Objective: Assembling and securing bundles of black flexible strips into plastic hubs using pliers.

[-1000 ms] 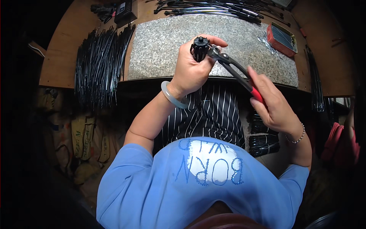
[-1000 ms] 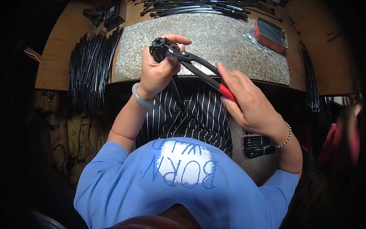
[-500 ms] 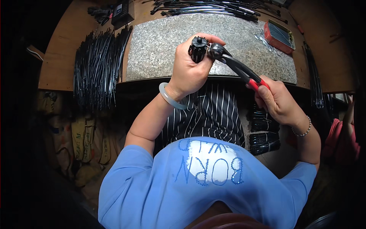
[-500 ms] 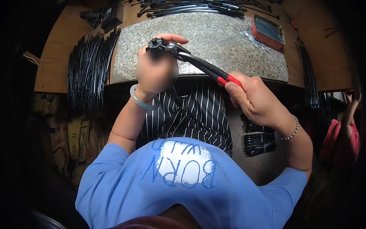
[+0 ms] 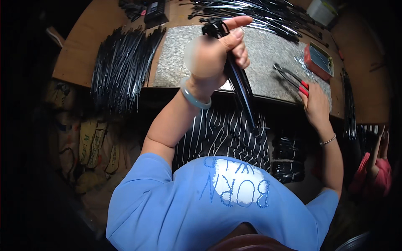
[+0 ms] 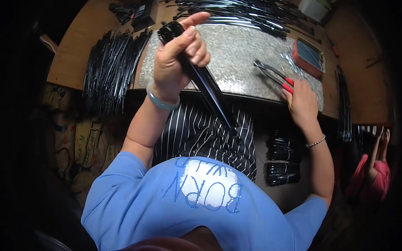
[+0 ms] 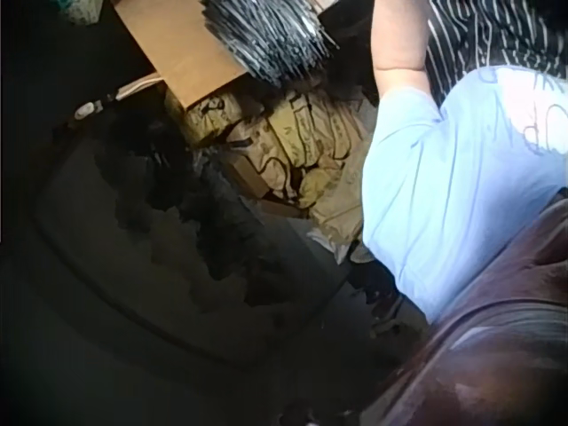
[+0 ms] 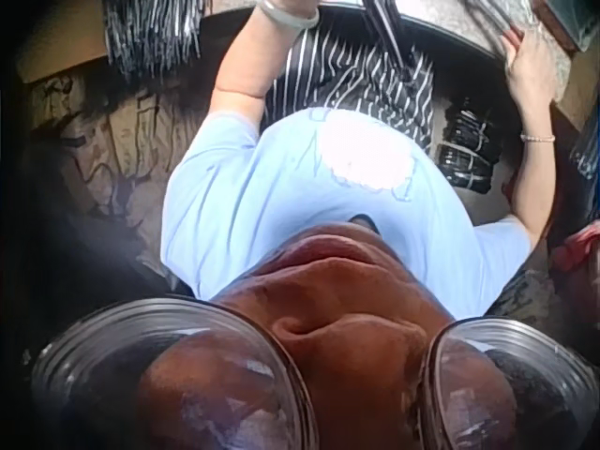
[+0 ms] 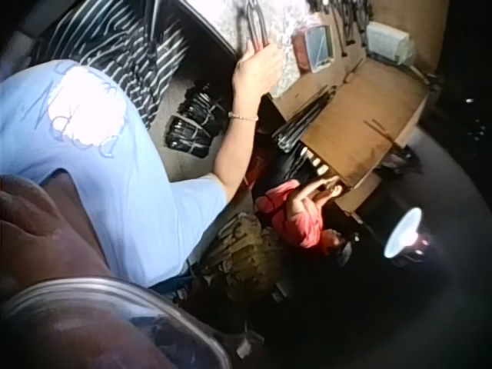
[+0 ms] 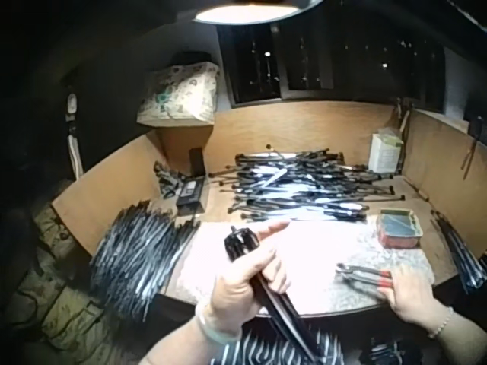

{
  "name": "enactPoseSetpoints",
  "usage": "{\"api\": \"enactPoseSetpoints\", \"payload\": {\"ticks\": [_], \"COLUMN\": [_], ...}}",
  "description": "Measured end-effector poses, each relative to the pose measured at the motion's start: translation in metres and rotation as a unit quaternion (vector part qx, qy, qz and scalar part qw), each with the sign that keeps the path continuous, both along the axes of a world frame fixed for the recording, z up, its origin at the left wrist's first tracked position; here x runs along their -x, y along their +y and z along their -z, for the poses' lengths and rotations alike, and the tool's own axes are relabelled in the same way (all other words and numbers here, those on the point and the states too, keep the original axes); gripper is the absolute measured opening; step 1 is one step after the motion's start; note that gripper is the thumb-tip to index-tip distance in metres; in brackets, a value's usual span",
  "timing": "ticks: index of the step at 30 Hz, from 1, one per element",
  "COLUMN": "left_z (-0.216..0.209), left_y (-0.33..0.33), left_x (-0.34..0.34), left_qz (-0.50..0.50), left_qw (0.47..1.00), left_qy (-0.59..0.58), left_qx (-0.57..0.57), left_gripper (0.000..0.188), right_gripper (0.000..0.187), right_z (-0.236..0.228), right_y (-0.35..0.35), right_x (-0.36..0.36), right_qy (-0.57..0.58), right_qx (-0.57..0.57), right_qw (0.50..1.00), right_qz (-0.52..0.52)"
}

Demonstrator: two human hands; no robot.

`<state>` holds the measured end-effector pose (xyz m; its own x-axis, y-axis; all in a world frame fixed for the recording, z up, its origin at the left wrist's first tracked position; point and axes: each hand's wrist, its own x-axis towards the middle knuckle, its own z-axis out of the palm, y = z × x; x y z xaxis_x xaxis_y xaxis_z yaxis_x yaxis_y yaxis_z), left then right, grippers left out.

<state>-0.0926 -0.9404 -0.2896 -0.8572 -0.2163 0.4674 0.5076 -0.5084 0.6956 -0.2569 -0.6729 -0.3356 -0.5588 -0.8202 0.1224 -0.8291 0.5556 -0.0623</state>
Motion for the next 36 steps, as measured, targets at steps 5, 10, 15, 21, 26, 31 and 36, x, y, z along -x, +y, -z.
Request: {"api": "enactPoseSetpoints", "payload": {"ticks": [5,10,15,21,26,31,36], "left_z": [-0.013,0.019,0.027,-0.033,-0.050,-0.048,-0.057], "left_y": [0.018,0.061,0.054,0.026,0.031,0.018,0.017], "left_x": [0.013,0.014,0.000,0.015,0.019,0.023,0.027], "left_qz": [-0.165,-0.034,-0.056,-0.324,-0.322,-0.294,-0.294], "left_qw": [0.942,0.919,0.963,0.889,0.917,0.913,0.888], "left_qy": [-0.055,-0.227,-0.212,-0.035,0.020,0.032,-0.008], "left_qx": [-0.286,-0.321,0.158,0.323,0.236,0.281,0.354], "left_gripper": [0.031,0.040,0.024,0.039,0.043,0.047,0.046], "right_gripper": [0.049,0.068,0.037,0.035,0.038,0.050,0.045], "right_z": [0.024,-0.018,-0.042,-0.051,-0.051,-0.055,-0.081], "right_y": [-0.019,-0.109,-0.128,-0.139,-0.145,-0.114,-0.102], "right_x": [0.004,-0.066,-0.045,-0.062,-0.072,-0.067,-0.079], "right_qy": [-0.001,-0.525,-0.543,-0.396,-0.172,0.125,-0.194], "right_qx": [0.087,0.610,0.500,0.420,0.590,0.457,0.273], "right_qw": [0.996,0.563,0.656,0.786,0.775,0.862,0.942], "right_qz": [0.018,-0.189,-0.159,-0.220,-0.151,-0.180,-0.008]}}
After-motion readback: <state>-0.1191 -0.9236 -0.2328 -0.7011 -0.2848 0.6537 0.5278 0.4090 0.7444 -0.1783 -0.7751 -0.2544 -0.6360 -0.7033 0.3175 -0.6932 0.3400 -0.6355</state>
